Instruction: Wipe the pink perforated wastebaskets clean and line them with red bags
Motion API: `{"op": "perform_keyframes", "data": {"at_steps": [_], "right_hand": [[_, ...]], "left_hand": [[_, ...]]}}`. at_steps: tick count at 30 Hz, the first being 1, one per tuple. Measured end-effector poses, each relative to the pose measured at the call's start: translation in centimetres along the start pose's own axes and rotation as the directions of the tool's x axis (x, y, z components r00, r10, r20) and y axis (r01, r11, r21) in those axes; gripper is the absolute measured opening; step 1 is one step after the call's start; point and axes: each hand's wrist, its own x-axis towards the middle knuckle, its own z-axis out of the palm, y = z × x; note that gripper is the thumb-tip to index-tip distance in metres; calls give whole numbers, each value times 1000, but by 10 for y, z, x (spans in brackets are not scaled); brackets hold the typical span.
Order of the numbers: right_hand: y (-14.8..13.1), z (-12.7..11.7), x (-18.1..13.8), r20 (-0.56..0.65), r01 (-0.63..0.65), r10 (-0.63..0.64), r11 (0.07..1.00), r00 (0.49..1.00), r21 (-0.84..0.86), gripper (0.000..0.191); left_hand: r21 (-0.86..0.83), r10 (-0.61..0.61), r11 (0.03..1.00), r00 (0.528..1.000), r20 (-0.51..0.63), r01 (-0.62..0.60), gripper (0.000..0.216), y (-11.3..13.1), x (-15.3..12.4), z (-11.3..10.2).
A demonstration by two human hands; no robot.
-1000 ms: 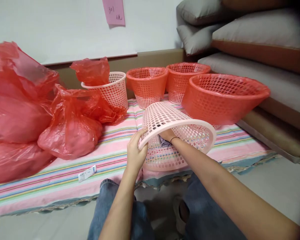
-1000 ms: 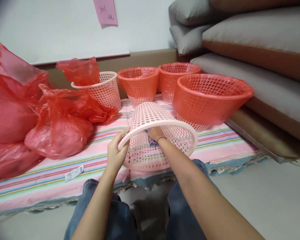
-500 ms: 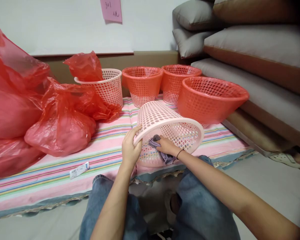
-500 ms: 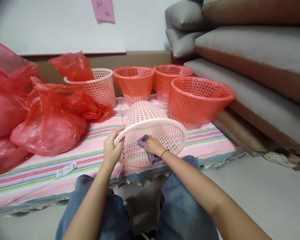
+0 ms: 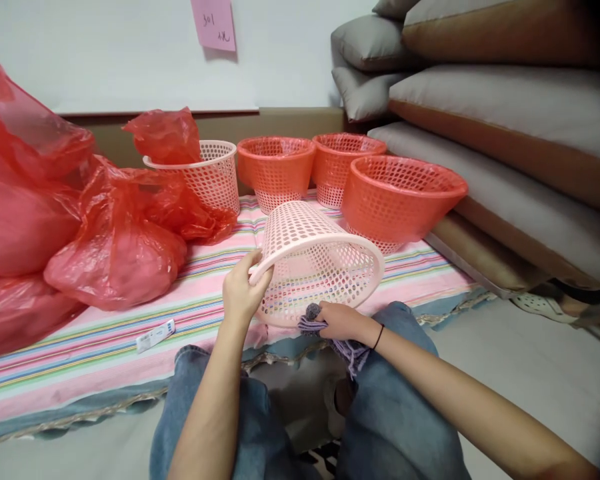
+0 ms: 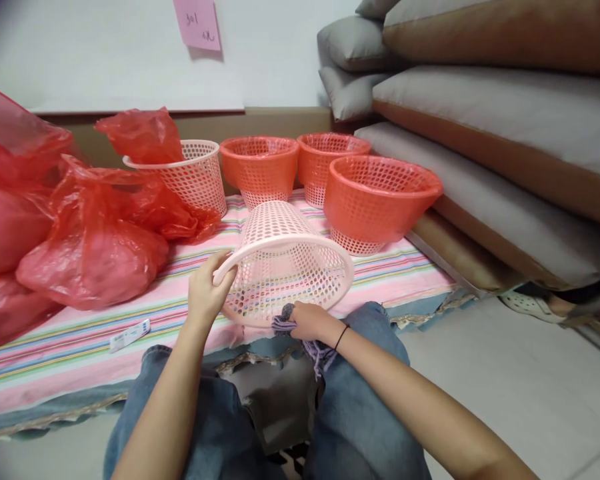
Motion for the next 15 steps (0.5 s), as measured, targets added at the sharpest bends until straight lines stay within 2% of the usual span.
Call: {"op": "perform_keyframes", "data": {"at_steps": [5, 8, 12, 15], "right_hand": [[4, -17, 9, 15, 40, -41, 999, 999, 26, 11], [9, -28, 18, -20, 60, -59, 997, 998, 46, 11], [19, -36, 40, -135, 69, -59, 995, 989, 72, 19], [26, -39, 67, -293, 64, -28, 991, 956, 117, 30]], "left_hand": [[-15, -45, 999, 999, 27, 45, 44, -5, -1, -11], [-31, -48, 998, 997, 62, 50, 41, -6, -3, -17], [-22, -70, 997, 991, 114, 73, 42, -7, -7, -19], [-28, -72, 997, 986, 153, 77, 44, -9, -10, -15]]}}
